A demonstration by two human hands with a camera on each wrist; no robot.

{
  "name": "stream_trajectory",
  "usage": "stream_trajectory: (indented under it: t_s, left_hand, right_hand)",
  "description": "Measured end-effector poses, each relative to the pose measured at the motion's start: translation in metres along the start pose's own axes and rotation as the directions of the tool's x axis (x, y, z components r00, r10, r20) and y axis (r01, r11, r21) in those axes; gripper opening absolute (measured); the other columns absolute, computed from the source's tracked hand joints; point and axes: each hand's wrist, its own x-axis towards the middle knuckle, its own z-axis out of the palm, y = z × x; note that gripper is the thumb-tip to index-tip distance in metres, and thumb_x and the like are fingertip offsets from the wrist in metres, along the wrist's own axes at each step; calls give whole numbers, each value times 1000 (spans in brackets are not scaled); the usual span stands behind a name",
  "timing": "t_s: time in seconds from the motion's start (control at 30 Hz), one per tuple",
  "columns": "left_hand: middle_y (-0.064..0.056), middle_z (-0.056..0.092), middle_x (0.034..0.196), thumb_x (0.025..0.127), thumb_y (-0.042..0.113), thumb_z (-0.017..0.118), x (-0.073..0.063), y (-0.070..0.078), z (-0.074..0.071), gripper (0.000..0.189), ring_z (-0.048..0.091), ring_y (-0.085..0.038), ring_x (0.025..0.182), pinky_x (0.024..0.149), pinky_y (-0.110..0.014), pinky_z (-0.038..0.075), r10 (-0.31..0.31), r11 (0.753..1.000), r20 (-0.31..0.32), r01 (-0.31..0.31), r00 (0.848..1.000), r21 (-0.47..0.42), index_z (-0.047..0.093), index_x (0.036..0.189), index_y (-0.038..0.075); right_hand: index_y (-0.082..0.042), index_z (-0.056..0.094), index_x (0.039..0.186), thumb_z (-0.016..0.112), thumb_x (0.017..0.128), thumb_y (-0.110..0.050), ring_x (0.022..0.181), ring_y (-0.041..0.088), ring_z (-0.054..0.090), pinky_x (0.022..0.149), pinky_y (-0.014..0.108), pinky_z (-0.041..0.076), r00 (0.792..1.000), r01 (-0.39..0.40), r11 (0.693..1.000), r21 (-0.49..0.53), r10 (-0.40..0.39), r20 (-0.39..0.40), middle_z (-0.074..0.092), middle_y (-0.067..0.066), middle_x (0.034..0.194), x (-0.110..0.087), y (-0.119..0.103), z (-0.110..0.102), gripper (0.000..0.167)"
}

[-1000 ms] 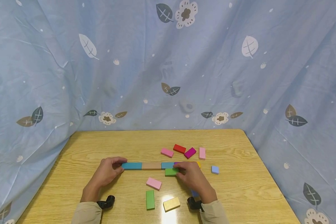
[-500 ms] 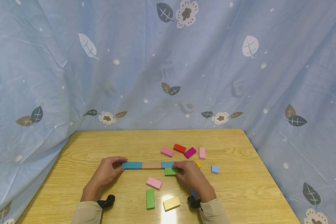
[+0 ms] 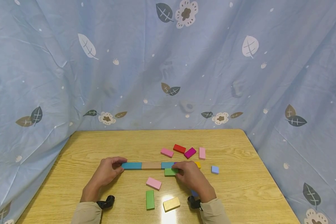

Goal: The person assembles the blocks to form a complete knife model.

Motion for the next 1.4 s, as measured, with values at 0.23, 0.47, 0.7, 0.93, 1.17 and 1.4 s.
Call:
stream_trajectory:
  t_s: [0.23, 0.47, 0.7, 0.93, 1.17, 1.4]
  left_hand:
    - [-8, 79, 130, 95, -5, 80, 0, 0, -1, 38, 75, -33, 123, 106, -48, 63, -11, 1000, 4, 11, 1000, 3, 79, 130, 9]
    - [-8, 79, 131, 95, -5, 80, 0, 0, -1, 38, 74, -33, 124, 106, -47, 63, -13, 1000, 5, 13, 1000, 1, 79, 130, 9]
    - [-8, 78, 131, 95, -5, 80, -1, 1, -1, 38, 73, -33, 125, 108, -49, 62, -12, 1000, 8, 12, 1000, 0, 78, 131, 9]
    - [-8, 78, 131, 95, -4, 80, -1, 1, -1, 38, 74, -33, 124, 107, -49, 62, -8, 1000, 3, 8, 1000, -1, 79, 130, 9]
    - [-8, 78, 131, 95, -5, 80, 0, 1, -2, 37, 74, -33, 124, 107, -49, 62, -4, 1000, 2, 4, 1000, -1, 79, 130, 9]
    - [-7, 79, 130, 96, -4, 79, -1, 1, -2, 37, 74, -32, 123, 107, -50, 62, -7, 1000, 8, 7, 1000, -3, 79, 130, 9]
  right_hand:
    - [-11, 84, 112, 88, 87, 0, 108, 23, 80, 94, 44, 68, 1000, -20, 1000, 4, 20, 13, 84, 3, 113, 1, -1, 0, 27]
    - [-11, 84, 111, 88, 86, 1, 106, 22, 80, 92, 43, 68, 999, -33, 999, 5, 33, -2, 84, 2, 112, 2, -3, 0, 28]
    - [-11, 84, 109, 89, 85, 2, 105, 22, 80, 91, 43, 69, 999, -22, 1000, 0, 22, -25, 84, 1, 110, 2, -3, 2, 28]
    - [-12, 84, 106, 91, 82, 3, 101, 21, 80, 88, 41, 69, 999, 4, 1000, -18, -5, -54, 84, 0, 107, 2, -4, 3, 28]
    - [-11, 84, 107, 90, 85, 1, 103, 20, 80, 90, 41, 68, 999, -16, 1000, -13, 16, -29, 84, 1, 108, 2, -4, 2, 26]
    - [-10, 85, 110, 90, 87, -3, 106, 22, 80, 92, 42, 68, 1000, -19, 999, 36, 19, -21, 84, 1, 111, 0, -4, -1, 25]
